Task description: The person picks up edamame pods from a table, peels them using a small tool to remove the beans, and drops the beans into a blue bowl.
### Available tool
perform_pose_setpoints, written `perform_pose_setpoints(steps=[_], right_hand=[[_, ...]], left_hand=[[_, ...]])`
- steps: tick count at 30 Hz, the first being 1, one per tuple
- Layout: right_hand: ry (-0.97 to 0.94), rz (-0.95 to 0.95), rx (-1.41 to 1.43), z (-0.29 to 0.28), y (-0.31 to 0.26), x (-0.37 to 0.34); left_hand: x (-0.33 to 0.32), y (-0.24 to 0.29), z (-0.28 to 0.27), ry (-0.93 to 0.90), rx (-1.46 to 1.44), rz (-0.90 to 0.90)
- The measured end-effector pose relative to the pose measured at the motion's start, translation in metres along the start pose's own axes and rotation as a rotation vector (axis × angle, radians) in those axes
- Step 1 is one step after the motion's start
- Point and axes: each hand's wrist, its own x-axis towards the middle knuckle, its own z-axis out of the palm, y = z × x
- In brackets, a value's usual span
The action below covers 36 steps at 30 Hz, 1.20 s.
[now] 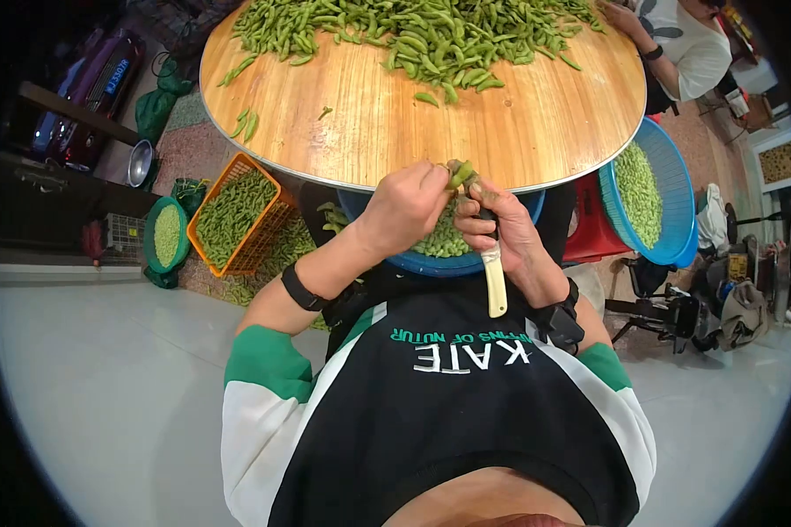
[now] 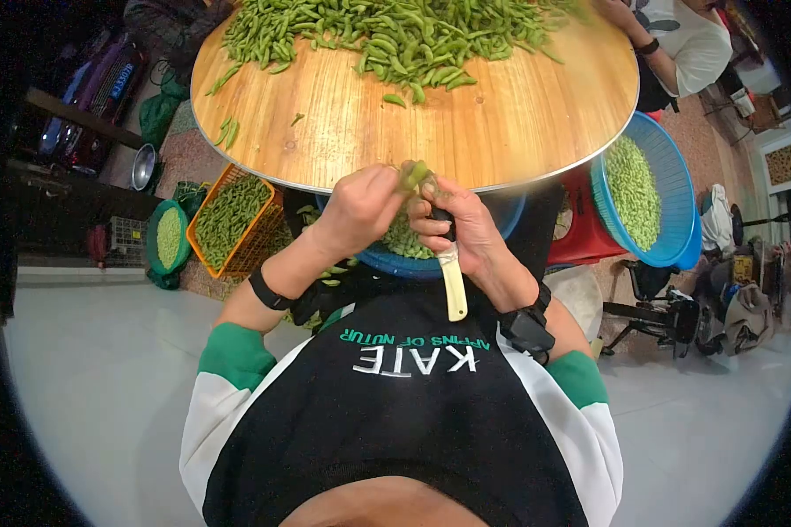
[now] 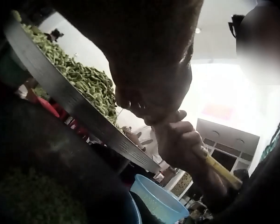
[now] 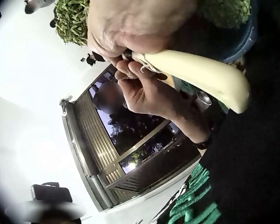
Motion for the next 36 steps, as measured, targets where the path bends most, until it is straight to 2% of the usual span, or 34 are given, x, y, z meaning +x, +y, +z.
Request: perform_pose_setpoints(steps=[3, 5, 6, 8, 10, 11, 12, 13, 14, 15, 16, 17, 19, 22, 24, 26, 30, 36], right_hand=[[0.027, -0.015, -0.055, 0.0, 0.001, -0.001], [0.052, -0.028, -0.12, -0.002, 0.002, -0.002], [0.082, -0.059, -0.195, -0.003, 0.001, -0.002], [0.11, -0.091, -0.27, -0.003, 0.0, -0.003], [0.182, -0.168, -0.589, -0.003, 0.0, -0.004], [0.181, -0.167, -0.591, -0.005, 0.003, -0.002], [0.25, -0.406, -0.96, -0.008, 0.009, 0.001], [0.317, -0.651, -1.328, -0.01, 0.012, 0.002], [0.319, -0.651, -1.329, -0.01, 0.01, 0.001], [0.309, -0.731, -1.535, -0.011, 0.007, 0.001], [0.293, -0.814, -1.741, -0.011, 0.005, 0.002], [0.291, -0.816, -1.741, -0.009, 0.004, 0.002], [0.204, -1.066, -1.906, -0.005, 0.004, 0.003], [0.141, -1.094, -2.002, -0.017, 0.008, 0.005], [0.153, -1.049, -2.015, -0.02, 0.01, 0.006], [0.117, -1.053, -2.003, -0.021, 0.013, 0.007], [0.022, -1.039, -1.977, -0.021, 0.009, 0.013], [0.006, -0.947, -2.038, -0.019, 0.005, 0.012]], left_hand=[[0.0, 0.0, 0.004, 0.088, 0.061, 0.067], [-0.002, 0.001, 0.004, 0.033, -0.329, -0.276], [-0.001, 0.003, 0.001, 0.034, -0.328, -0.276], [0.004, 0.009, -0.005, -0.117, -0.903, -0.865], [0.0, 0.011, 0.0, -0.122, -0.86, -0.871], [-0.001, 0.012, 0.004, -0.128, -0.818, -0.875], [-0.003, 0.013, 0.009, -0.13, -0.819, -0.876], [-0.005, 0.014, 0.013, -0.087, -0.703, -0.779], [-0.006, 0.015, 0.016, -0.042, -0.586, -0.681], [-0.006, 0.017, 0.016, -0.042, -0.587, -0.683], [-0.005, 0.02, 0.015, -0.035, -0.453, -0.617], [-0.004, 0.021, 0.014, -0.028, -0.319, -0.549], [-0.005, 0.024, 0.013, -0.044, -0.289, -0.526], [-0.01, 0.025, 0.019, -0.05, -0.239, -0.462], [-0.01, 0.025, 0.019, -0.034, -0.217, -0.422], [-0.007, 0.028, 0.014, -0.099, -0.258, -0.473], [-0.011, 0.027, 0.009, -0.089, -0.335, -0.52], [-0.035, 0.03, -0.024, -0.245, -0.145, -0.5]])
